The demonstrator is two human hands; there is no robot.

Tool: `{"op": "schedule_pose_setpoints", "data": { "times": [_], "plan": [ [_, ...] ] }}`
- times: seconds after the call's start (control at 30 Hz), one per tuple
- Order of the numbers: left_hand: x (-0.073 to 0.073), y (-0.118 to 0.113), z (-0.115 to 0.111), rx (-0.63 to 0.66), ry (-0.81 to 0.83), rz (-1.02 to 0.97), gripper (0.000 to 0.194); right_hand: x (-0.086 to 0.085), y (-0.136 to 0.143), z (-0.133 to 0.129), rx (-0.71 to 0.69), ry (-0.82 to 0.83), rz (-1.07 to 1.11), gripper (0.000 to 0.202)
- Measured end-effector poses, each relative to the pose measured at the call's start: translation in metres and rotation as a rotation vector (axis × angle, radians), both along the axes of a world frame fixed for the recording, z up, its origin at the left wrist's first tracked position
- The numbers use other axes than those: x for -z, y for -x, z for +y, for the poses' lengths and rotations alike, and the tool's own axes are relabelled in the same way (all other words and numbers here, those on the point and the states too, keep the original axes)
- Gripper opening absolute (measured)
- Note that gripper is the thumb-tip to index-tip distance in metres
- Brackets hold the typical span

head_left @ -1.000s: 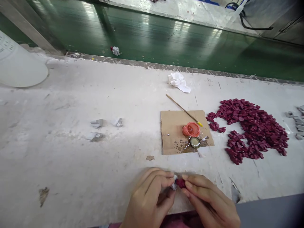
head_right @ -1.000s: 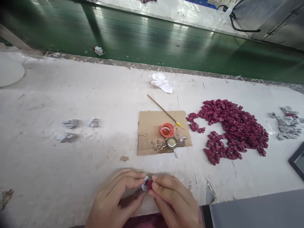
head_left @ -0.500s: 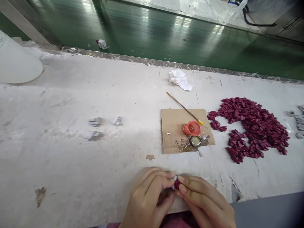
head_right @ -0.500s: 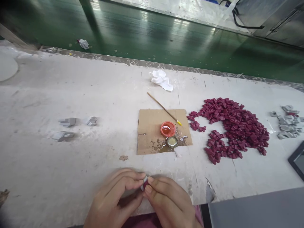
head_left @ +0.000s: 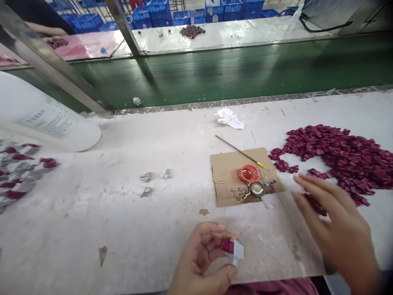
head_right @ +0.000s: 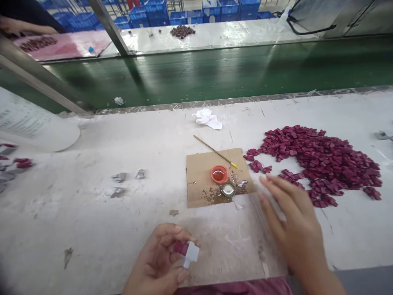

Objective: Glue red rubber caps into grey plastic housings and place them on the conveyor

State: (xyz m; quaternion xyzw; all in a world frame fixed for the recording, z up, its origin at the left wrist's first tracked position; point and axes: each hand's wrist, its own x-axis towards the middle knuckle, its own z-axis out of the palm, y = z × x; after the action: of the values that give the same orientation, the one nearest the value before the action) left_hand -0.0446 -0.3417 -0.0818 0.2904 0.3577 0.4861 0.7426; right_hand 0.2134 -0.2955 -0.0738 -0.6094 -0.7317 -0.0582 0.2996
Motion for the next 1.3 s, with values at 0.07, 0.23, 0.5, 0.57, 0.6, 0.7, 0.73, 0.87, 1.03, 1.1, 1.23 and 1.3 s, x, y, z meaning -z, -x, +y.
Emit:
{"op": "schedule_pose_setpoints", "data": {
  "times": [0.07, 0.23, 0.5, 0.57, 0.6, 0.7, 0.73, 0.87, 1.03, 1.1, 1.23, 1.3],
  "plan": [
    [-0.004, -0.001, 0.002, 0.002, -0.010, -0.031, 0.031, 0.004, -0.020, 0.020, 0.020, 0.036, -0.100, 0.033],
    [-0.015, -0.003, 0.009, -0.028, -0.126, 0.101, 0.027, 0.017, -0.036, 0.037, 0.004, 0.164, -0.140, 0.038],
    [-0.033, 0.004, 0.022, -0.003, -0.338, 0.443, 0.041, 0.001, -0.031, 0.022, 0.085, 0.030, -0.038, 0.027],
    [-0.046, 0.014, 0.050, 0.023, -0.478, 0.684, 0.044, -0.001, -0.035, 0.013, 0.134, -0.057, 0.019, 0.024],
    [-0.055, 0.018, 0.067, 0.020, -0.545, 0.793, 0.043, -0.001, -0.038, 0.008, 0.151, -0.087, 0.045, 0.023],
    [-0.078, 0.020, 0.112, -0.002, -0.684, 0.888, 0.043, 0.010, -0.044, -0.011, 0.148, -0.117, 0.102, 0.024],
    [-0.084, 0.016, 0.120, 0.009, -0.712, 0.847, 0.044, 0.014, -0.044, -0.018, 0.147, -0.104, 0.123, 0.025],
    [-0.089, -0.009, 0.119, 0.163, -0.743, 0.735, 0.046, 0.023, -0.026, -0.039, 0.094, 0.027, 0.196, 0.026],
    [-0.082, -0.024, 0.091, 0.253, -0.812, 0.637, 0.063, 0.016, -0.001, -0.038, -0.109, 0.011, 0.122, 0.017],
    [-0.082, -0.024, 0.085, 0.284, -0.857, 0.589, 0.071, 0.017, 0.002, -0.033, -0.165, -0.007, 0.045, 0.017],
    [-0.085, -0.022, 0.080, 0.388, -0.819, 0.542, 0.072, 0.016, 0.007, -0.033, -0.085, 0.041, 0.145, 0.019],
    [-0.084, -0.022, 0.079, 0.424, -0.792, 0.514, 0.069, 0.008, 0.015, -0.039, -0.063, 0.114, 0.377, 0.024]
  ]
}}
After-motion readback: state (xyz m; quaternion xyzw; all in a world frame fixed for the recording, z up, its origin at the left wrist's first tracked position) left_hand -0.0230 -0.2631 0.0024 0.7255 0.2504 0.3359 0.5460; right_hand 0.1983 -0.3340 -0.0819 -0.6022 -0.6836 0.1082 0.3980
